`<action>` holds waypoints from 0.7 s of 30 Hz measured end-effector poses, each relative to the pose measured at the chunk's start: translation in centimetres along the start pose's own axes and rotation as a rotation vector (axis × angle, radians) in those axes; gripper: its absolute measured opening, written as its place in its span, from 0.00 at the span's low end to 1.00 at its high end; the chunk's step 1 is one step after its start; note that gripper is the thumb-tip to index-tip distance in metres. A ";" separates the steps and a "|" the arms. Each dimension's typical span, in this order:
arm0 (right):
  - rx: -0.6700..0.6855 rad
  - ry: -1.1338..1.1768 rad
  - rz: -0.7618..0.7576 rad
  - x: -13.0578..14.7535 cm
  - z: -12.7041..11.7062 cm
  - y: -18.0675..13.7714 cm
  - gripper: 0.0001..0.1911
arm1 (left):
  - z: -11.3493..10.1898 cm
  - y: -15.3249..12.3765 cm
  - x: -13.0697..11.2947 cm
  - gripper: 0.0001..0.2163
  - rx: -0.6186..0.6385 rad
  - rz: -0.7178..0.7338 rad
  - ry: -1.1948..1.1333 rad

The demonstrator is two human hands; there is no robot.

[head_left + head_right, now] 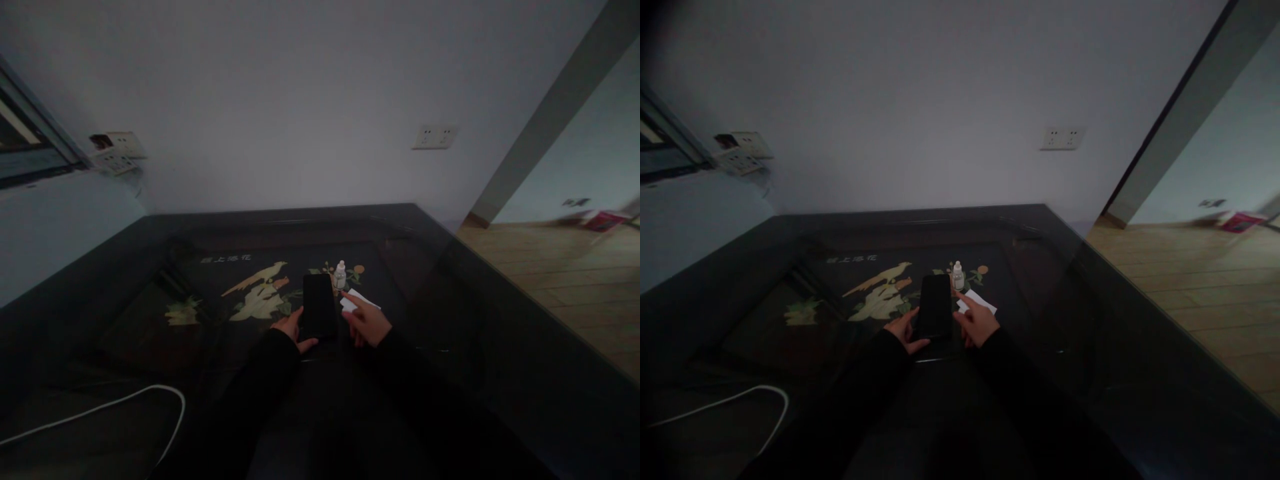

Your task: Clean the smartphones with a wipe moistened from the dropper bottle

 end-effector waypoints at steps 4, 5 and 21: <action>-0.193 -0.251 -0.196 -1.7 -4.4 -0.6 0.17 | -0.2 -0.4 0.2 0.31 -0.001 0.032 0.048; -0.197 -0.307 -0.235 -2.3 -4.9 -0.7 0.17 | -0.2 -0.4 0.2 0.31 -0.003 0.034 0.058; -0.263 -0.809 -0.378 -2.4 0.3 -1.6 0.13 | -0.7 -0.8 -0.8 0.34 0.050 0.046 0.266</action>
Point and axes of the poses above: each hand's wrist, its own y-axis towards the middle knuckle, its own z-axis out of the palm, x = y × z, the point moved 2 cm from there along y, towards the middle knuckle, and after that the axes turned 3 degrees about y, right-handed, at the moved point
